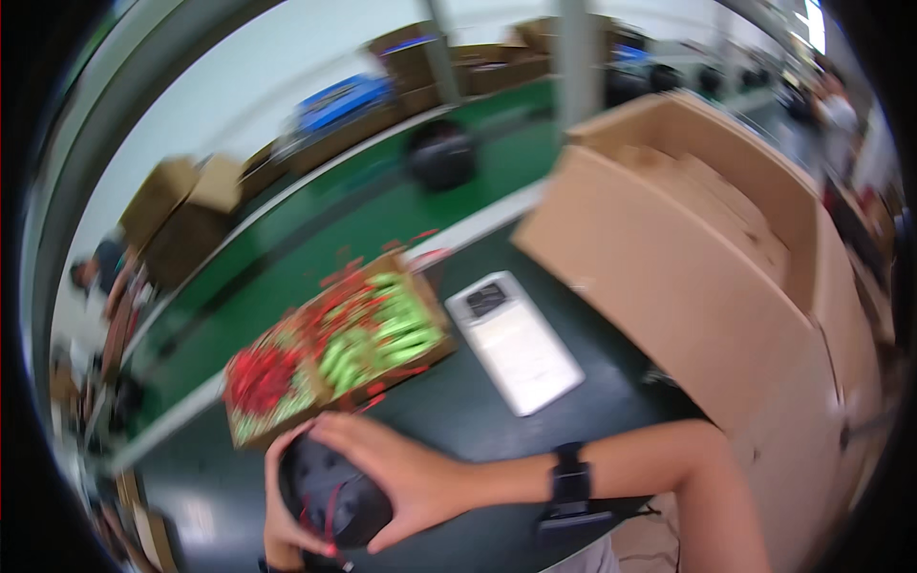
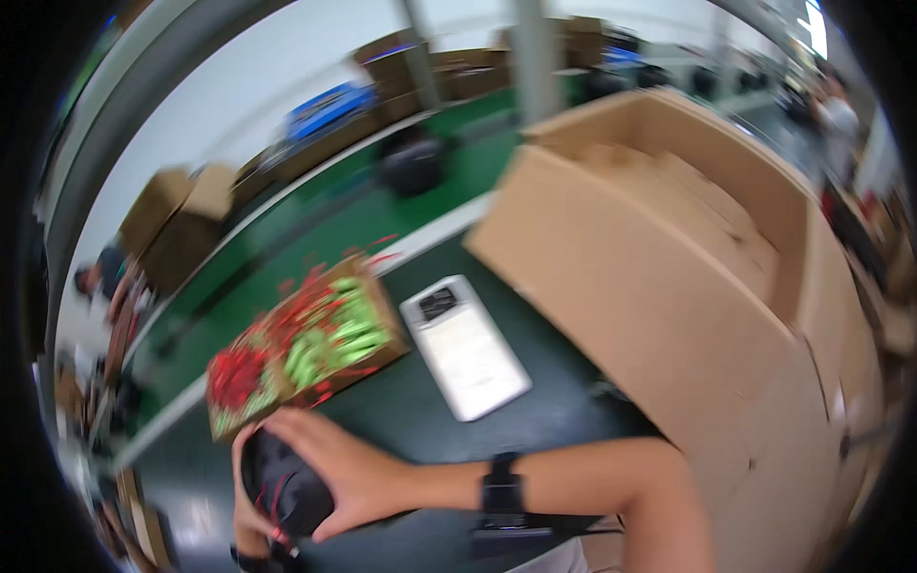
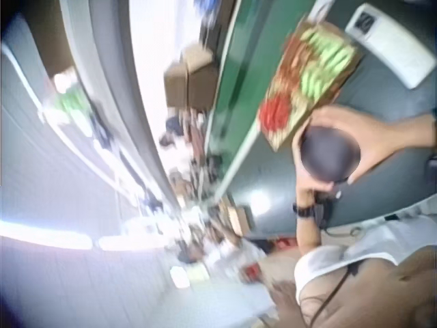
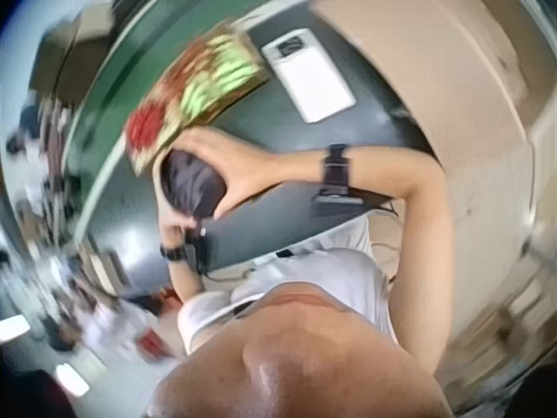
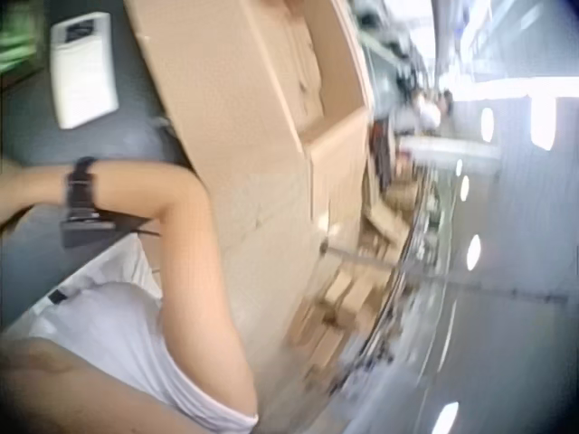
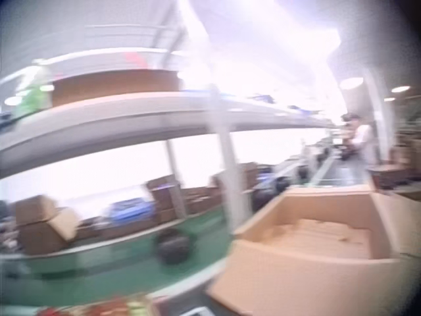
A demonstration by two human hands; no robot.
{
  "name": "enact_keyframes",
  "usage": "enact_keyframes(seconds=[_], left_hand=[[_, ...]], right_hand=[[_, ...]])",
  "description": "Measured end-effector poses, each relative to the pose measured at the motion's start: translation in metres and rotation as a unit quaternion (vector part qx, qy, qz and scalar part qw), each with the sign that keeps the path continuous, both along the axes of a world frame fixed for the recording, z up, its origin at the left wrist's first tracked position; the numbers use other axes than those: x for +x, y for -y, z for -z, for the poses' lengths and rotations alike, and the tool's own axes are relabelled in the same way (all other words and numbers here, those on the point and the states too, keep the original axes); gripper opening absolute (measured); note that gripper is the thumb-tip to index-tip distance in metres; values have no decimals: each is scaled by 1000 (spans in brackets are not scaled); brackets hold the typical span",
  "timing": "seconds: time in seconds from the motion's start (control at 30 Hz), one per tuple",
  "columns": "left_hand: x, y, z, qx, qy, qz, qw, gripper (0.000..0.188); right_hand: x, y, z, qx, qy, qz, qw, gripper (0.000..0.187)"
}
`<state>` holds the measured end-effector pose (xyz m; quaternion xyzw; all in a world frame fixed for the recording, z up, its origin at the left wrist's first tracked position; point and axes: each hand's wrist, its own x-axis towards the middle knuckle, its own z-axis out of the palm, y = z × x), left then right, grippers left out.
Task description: Assembling a black circular electronic housing by connecting wires and fitting plastic components together on an assembly line.
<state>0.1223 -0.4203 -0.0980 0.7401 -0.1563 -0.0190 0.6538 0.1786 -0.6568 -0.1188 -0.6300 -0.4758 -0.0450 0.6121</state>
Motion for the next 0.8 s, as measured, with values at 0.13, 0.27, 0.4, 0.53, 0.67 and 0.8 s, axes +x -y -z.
enact_keyframes(seconds=[0.13,0.27,0.4,0.53,0.67,0.8], left_hand=[[24,14,7,43,55,56,996,133],[13,16,15,14,84,56,995,129],[12,23,23,-39,81,69,994,130],[12,24,29,-61,104,59,991,129],[14,20,30,-37,150,55,986,129],[15,19,35,-21,189,45,981,128]], right_hand=[[13,17,3,-90,1,-7,996,123],[24,21,-6,-137,-6,-58,989,126],[26,25,-3,-127,-41,-76,988,132],[23,28,-4,-141,-54,-76,986,140],[22,25,0,-132,-68,-73,986,142],[18,24,3,-114,-110,-63,985,143]])
